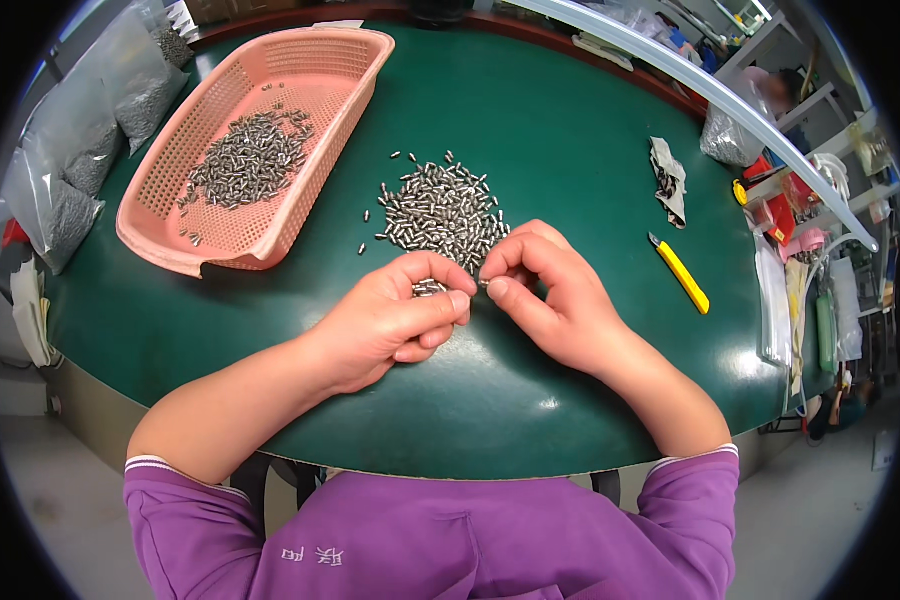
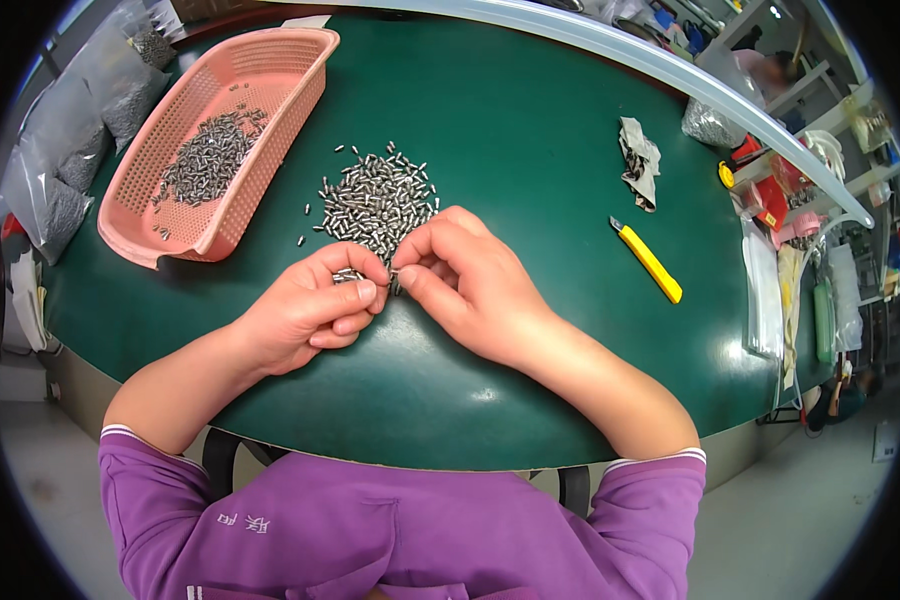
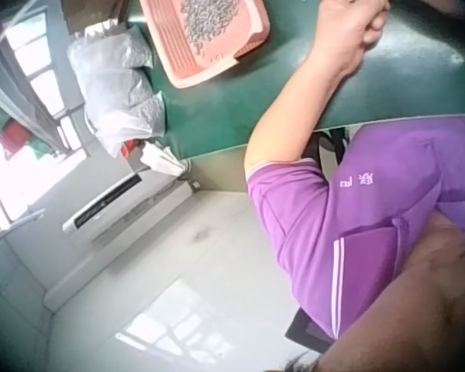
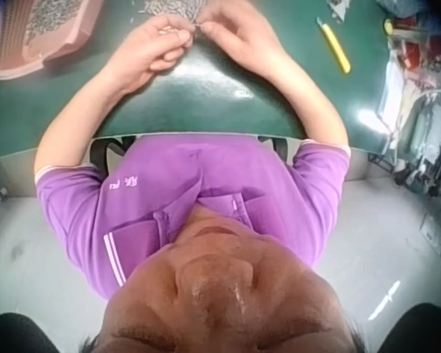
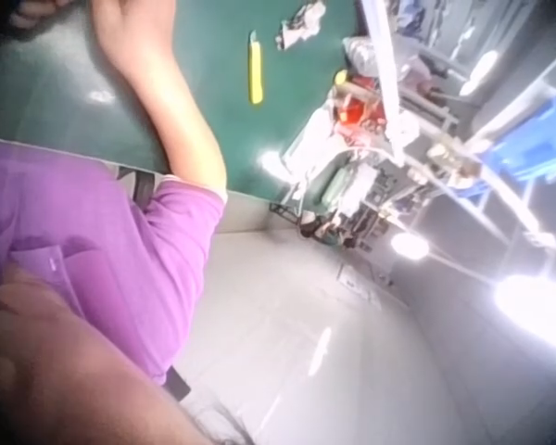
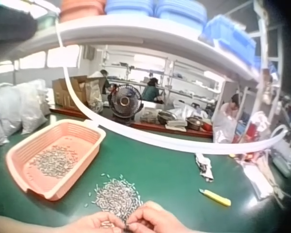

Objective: Picking up small silver-colored metal components from a pile on a green workbench and placing them into a pink basket.

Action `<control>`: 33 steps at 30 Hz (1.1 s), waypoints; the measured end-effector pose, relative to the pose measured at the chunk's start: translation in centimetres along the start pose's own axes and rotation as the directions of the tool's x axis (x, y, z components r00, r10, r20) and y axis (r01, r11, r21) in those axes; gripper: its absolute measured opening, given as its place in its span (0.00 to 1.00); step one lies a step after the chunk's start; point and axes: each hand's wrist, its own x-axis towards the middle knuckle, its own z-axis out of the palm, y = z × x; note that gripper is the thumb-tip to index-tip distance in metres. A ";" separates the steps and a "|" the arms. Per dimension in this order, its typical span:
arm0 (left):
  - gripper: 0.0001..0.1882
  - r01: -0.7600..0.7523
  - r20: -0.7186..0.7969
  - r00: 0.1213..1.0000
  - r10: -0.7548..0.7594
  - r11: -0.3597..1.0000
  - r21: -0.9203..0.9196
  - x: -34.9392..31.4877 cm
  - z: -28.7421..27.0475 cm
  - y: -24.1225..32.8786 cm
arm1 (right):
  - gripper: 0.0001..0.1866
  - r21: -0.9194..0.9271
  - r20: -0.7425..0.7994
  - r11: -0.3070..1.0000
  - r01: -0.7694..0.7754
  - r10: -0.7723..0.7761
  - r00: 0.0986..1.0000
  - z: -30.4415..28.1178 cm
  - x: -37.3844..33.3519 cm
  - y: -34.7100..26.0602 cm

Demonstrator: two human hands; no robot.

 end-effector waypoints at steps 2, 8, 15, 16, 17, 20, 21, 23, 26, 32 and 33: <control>0.11 0.038 0.014 0.999 -0.038 0.999 0.005 0.0 0.1 0.2 | 0.04 0.148 0.000 0.988 0.032 -0.033 0.999 0.1 -0.1 0.0; 0.11 0.049 0.006 0.999 -0.049 0.998 0.040 -0.3 0.4 0.1 | 0.05 0.261 0.006 0.965 -0.025 0.025 1.000 0.3 -0.3 -1.1; 0.09 0.031 -0.009 0.999 -0.031 0.999 0.023 -0.1 0.2 0.1 | 0.06 0.072 -0.071 0.997 0.008 -0.003 0.997 -0.2 0.0 0.3; 0.09 0.032 -0.007 0.999 -0.032 0.999 0.024 0.0 0.2 0.1 | 0.06 0.071 -0.073 0.997 0.007 -0.001 0.997 -0.2 0.0 0.6; 0.10 0.024 -0.004 1.000 -0.024 1.000 0.010 0.0 0.1 0.1 | 0.06 -0.076 -0.048 0.991 0.110 -0.114 0.992 -0.1 0.1 1.1; 0.12 0.015 -0.006 1.000 -0.015 1.000 -0.023 0.0 0.1 0.4 | 0.06 -0.223 0.028 0.962 0.157 -0.154 0.988 0.2 0.0 0.9; 0.12 0.011 -0.005 1.000 -0.011 0.999 -0.040 -0.1 0.1 0.5 | 0.06 -0.280 0.046 0.942 0.186 -0.180 0.983 0.2 0.0 1.0; 0.12 0.003 -0.015 1.000 -0.004 0.999 -0.047 0.0 0.1 0.4 | 0.05 -0.336 0.066 0.918 0.213 -0.202 0.977 0.3 0.0 1.1; 0.12 0.001 -0.022 1.000 -0.002 0.999 -0.042 0.0 -0.1 0.3 | 0.06 -0.358 0.076 0.909 0.211 -0.197 0.978 0.2 0.0 1.0; 0.08 0.002 -0.029 1.000 -0.003 1.000 -0.008 0.1 0.0 0.1 | 0.04 0.082 0.001 0.996 -0.033 0.033 0.999 -0.2 -0.1 0.2; 0.08 0.003 -0.021 1.000 -0.003 1.000 0.024 0.0 0.1 0.1 | 0.04 0.082 0.003 0.996 -0.029 0.029 1.000 -0.2 -0.1 0.1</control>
